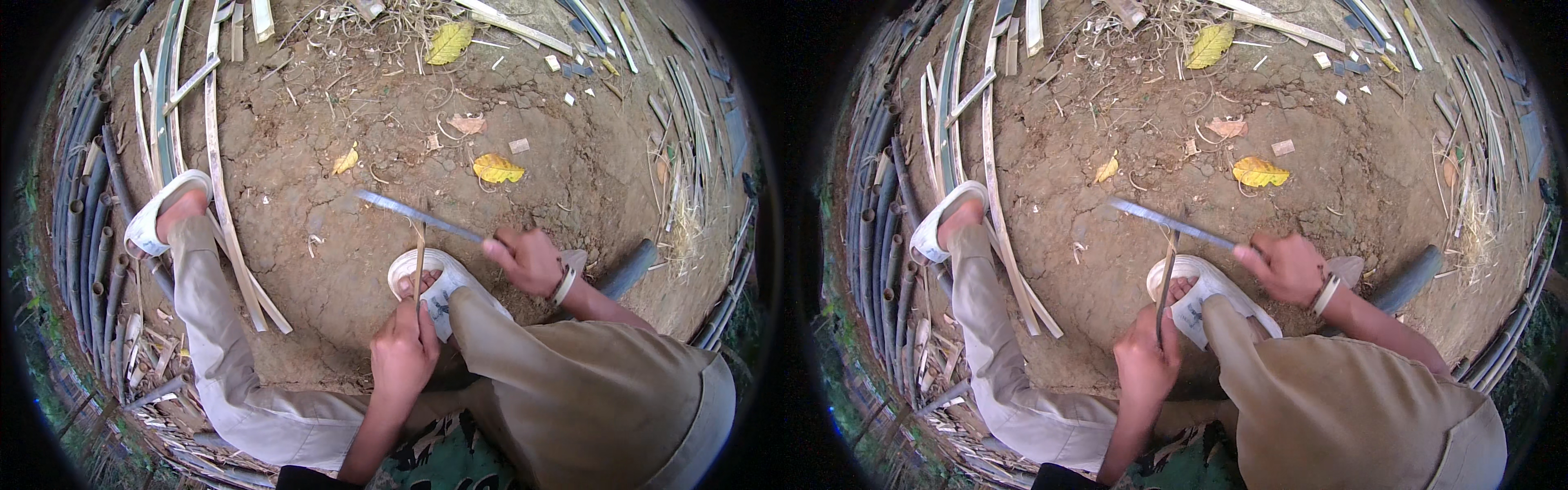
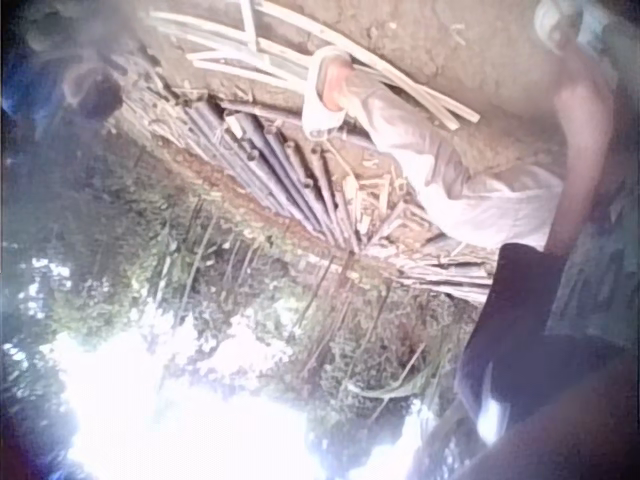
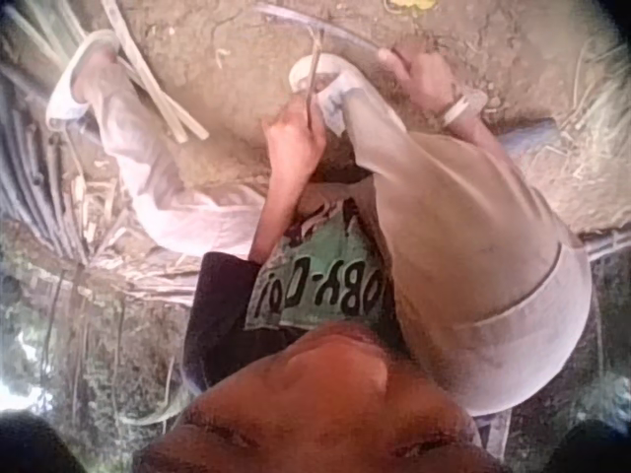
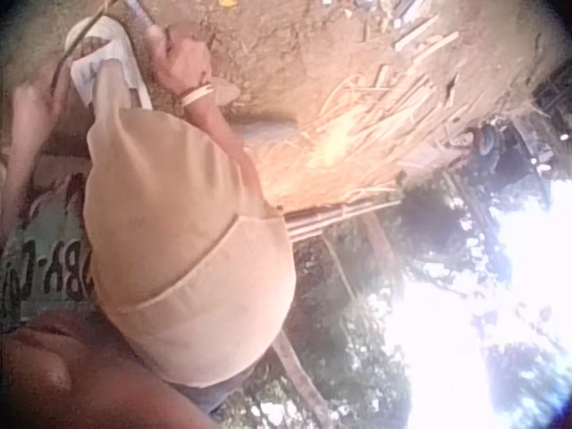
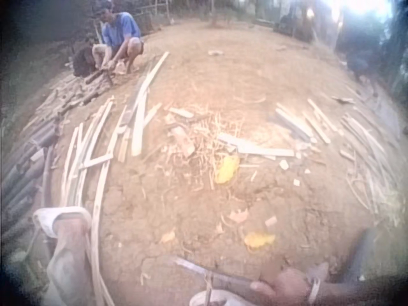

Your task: The person sits on the ground and uses a machete to shave thin strips from a piece of wood. They hold the wood with their left hand and repeatedly slice along its length with the machete in their right hand, creating wood shavings.

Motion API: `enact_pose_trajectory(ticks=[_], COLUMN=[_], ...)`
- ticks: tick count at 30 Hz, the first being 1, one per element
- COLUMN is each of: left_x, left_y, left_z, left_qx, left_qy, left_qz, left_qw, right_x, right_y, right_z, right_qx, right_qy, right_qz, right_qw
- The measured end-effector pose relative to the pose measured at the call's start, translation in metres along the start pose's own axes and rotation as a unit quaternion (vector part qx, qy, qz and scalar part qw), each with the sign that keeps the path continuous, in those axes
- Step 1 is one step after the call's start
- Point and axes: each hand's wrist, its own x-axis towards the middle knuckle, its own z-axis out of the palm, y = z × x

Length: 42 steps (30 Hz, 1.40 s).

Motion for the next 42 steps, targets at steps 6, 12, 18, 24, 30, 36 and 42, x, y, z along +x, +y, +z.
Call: enact_pose_trajectory(ticks=[6,12,18,24,30,36,42], left_x=[-0.001,-0.004,0.0,-0.001,-0.012,-0.03,-0.037], left_y=[0.003,0.0,0.006,0.014,-0.005,-0.02,-0.028], left_z=[0.007,0.01,0.008,-0.007,0.009,0.01,0.012], left_qx=[0.022,0.014,-0.015,0.089,0.023,0.027,0.047], left_qy=[-0.016,-0.002,-0.005,0.033,0.063,0.034,-0.023], left_qz=[0.025,0.019,-0.031,0.016,0.08,0.031,0.046], left_qw=[0.999,1.0,0.999,0.995,0.995,0.999,0.998], right_x=[0.008,0.011,0.012,0.02,0.009,0.009,0.01], right_y=[-0.002,-0.007,-0.002,0.022,0.022,0.024,0.028], right_z=[0.005,0.0,0.003,0.032,0.034,0.031,0.034], right_qx=[-0.03,-0.041,-0.06,0.063,0.14,0.116,0.125], right_qy=[-0.006,-0.023,-0.008,0.045,0.03,0.026,0.039], right_qz=[-0.024,-0.057,-0.027,0.028,0.059,0.049,0.044], right_qw=[0.999,0.997,0.998,0.997,0.988,0.992,0.99])
